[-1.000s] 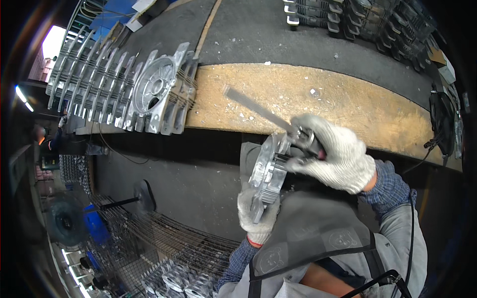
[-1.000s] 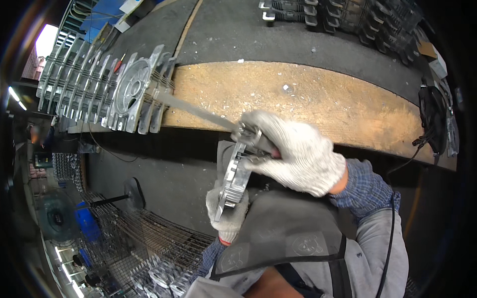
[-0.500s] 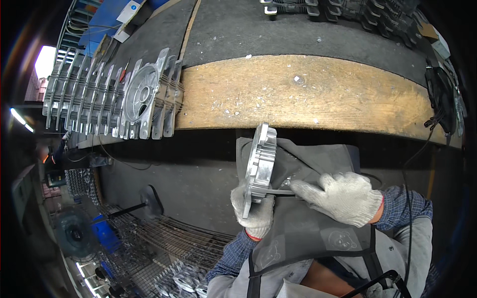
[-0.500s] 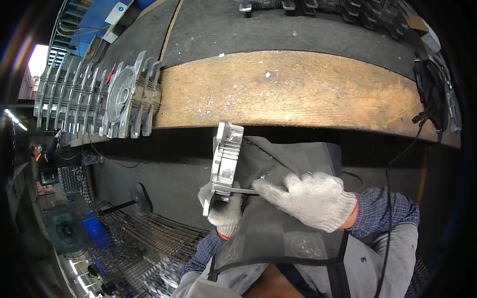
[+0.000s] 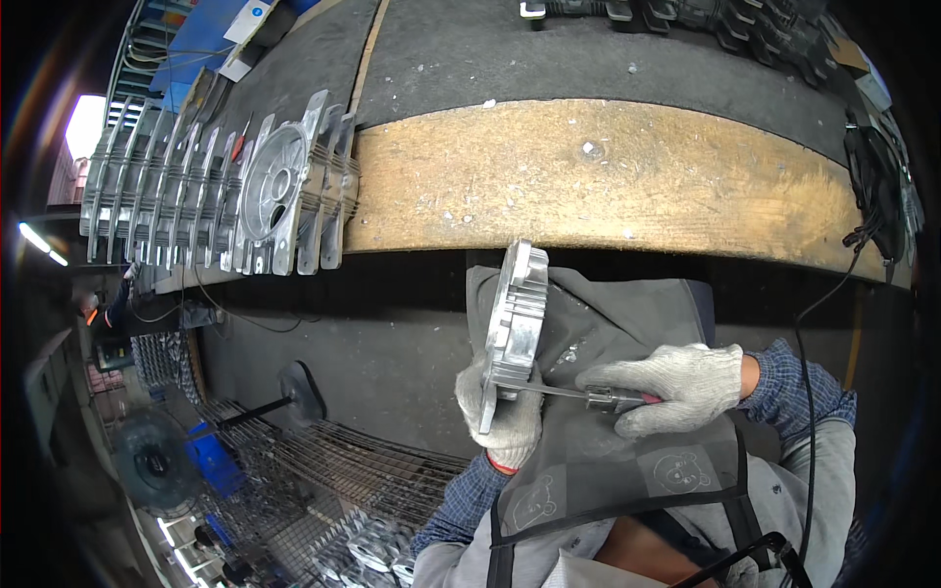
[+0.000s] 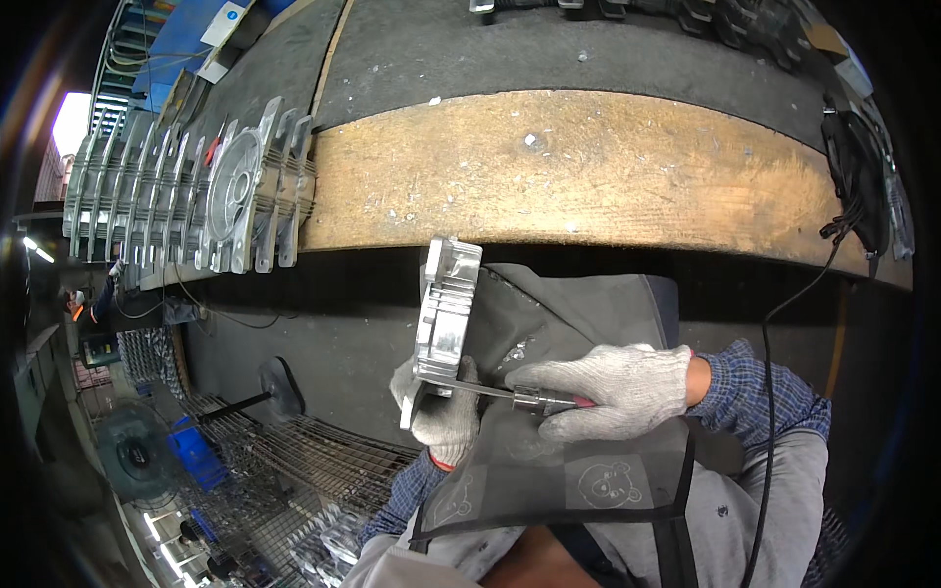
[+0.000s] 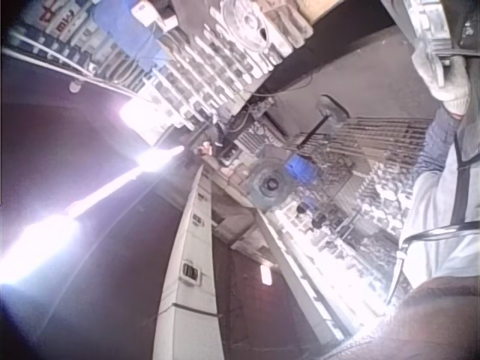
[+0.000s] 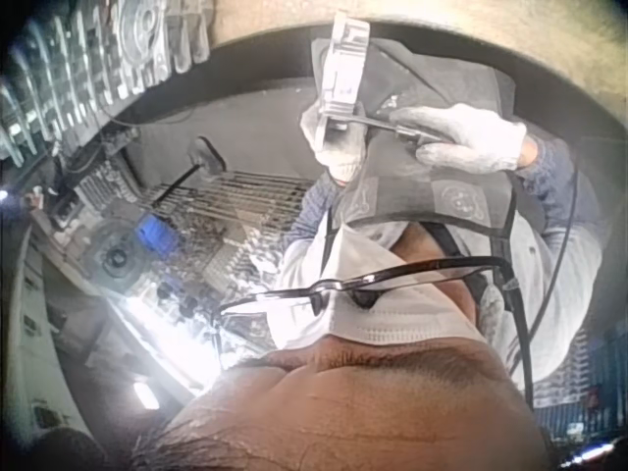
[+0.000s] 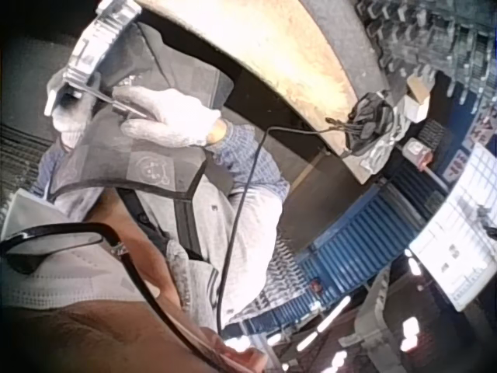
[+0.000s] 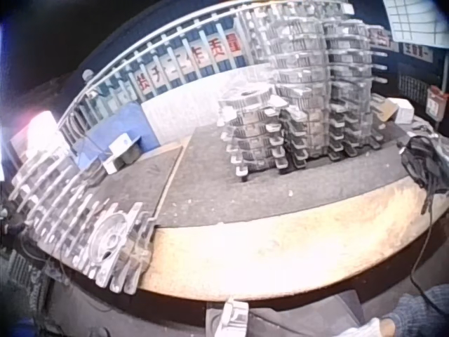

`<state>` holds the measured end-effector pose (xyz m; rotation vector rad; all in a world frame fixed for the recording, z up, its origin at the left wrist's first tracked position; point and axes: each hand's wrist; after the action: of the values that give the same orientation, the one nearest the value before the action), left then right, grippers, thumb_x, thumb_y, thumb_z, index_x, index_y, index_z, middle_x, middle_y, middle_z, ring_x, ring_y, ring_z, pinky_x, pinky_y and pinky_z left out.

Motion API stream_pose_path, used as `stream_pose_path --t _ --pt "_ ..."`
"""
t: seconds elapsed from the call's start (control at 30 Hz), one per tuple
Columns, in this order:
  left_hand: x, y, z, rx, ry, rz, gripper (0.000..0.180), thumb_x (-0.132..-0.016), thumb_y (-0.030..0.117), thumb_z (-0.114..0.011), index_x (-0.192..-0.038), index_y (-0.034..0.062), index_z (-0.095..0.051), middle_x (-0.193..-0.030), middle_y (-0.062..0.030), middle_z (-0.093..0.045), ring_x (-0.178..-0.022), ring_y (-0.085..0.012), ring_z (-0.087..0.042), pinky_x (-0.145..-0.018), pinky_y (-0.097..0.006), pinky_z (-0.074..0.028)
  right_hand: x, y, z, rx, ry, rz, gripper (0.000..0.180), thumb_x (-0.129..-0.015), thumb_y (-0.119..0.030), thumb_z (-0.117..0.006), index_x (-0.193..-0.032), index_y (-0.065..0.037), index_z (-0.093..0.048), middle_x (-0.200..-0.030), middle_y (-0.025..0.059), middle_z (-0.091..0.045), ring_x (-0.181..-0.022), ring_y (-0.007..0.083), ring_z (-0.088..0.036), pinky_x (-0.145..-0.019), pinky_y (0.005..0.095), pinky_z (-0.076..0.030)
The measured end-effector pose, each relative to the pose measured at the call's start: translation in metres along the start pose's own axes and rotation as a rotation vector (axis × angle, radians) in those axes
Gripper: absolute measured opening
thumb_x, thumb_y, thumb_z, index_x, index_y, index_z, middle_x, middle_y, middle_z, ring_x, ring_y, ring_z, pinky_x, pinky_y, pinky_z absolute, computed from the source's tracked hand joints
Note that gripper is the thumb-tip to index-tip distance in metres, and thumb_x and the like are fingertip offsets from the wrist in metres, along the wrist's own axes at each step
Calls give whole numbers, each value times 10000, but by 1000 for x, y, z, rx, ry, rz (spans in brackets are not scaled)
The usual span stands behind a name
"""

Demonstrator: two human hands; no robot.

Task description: The person smooths the edges and internal surfaces of cast metal components at a workbench using a handheld rotary grinding tool.

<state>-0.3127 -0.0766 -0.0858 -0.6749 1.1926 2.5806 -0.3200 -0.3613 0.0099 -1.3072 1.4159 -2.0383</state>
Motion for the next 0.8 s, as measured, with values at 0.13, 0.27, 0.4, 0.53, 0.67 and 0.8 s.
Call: stream_pose_path --t 0.13,0.27,0.4,0.53,0.67,0.8 --pt "13 -13 6 -69 -161 73 408 -732 99 -945 -1056 19 -711 -1041 -144 -729 -912 -303 -704 -826 -429 -569 -15 7 -3 -77 52 147 740 -1077 -468 -661 -1682 -123 -411 -1373 239 -724 -1230 402 -736 -1043 462 -585" --pt "25 -19 -2 -62 -144 339 437 -699 153 -959 -1047 53 -715 -1027 -140 -711 -936 -336 -687 -843 -465 -547 -41 35 -19 -281 30 301 733 -1092 -457 -632 -1675 -74 -406 -1407 264 -697 -1277 403 -707 -1108 451 -553" --pt "25 -23 -5 276 -53 311 505 -685 164 -964 -1102 41 -706 -1068 -133 -701 -922 -343 -683 -851 -472 -547 -45 30 -13 -306 -9 501 755 -1081 -450 -643 -1683 -73 -388 -1370 267 -715 -1233 416 -728 -1084 460 -576" --pt "21 -29 1 -119 -64 9 628 -681 164 -958 -1217 12 -667 -1113 -169 -678 -962 -370 -675 -861 -494 -545 -25 -10 3 -68 -179 338 797 -1060 -454 -686 -1690 -86 -367 -1309 251 -754 -1099 401 -787 -960 467 -640" --pt "13 -21 3 -73 -86 -49 738 -708 121 -963 -1331 -7 -588 -1177 -185 -654 -1022 -377 -677 -908 -499 -553 -2 -7 -1 3 6 173 798 -1053 -522 -663 -1682 -119 -381 -1290 228 -772 -1058 407 -800 -928 491 -651" --pt "12 -4 -2 -36 -6 48 591 -722 57 -948 -1236 -3 -662 -1166 -179 -702 -1060 -352 -704 -932 -465 -567 4 0 -10 48 81 42 811 -1050 -563 -659 -1677 -125 -391 -1227 218 -793 -1044 417 -801 -893 517 -647"
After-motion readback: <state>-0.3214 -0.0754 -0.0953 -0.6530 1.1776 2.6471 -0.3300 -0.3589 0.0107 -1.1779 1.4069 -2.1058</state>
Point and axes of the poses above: each hand's wrist, its own x-axis away from the middle knuckle, its own z-axis out of the back of the hand, y = z × x
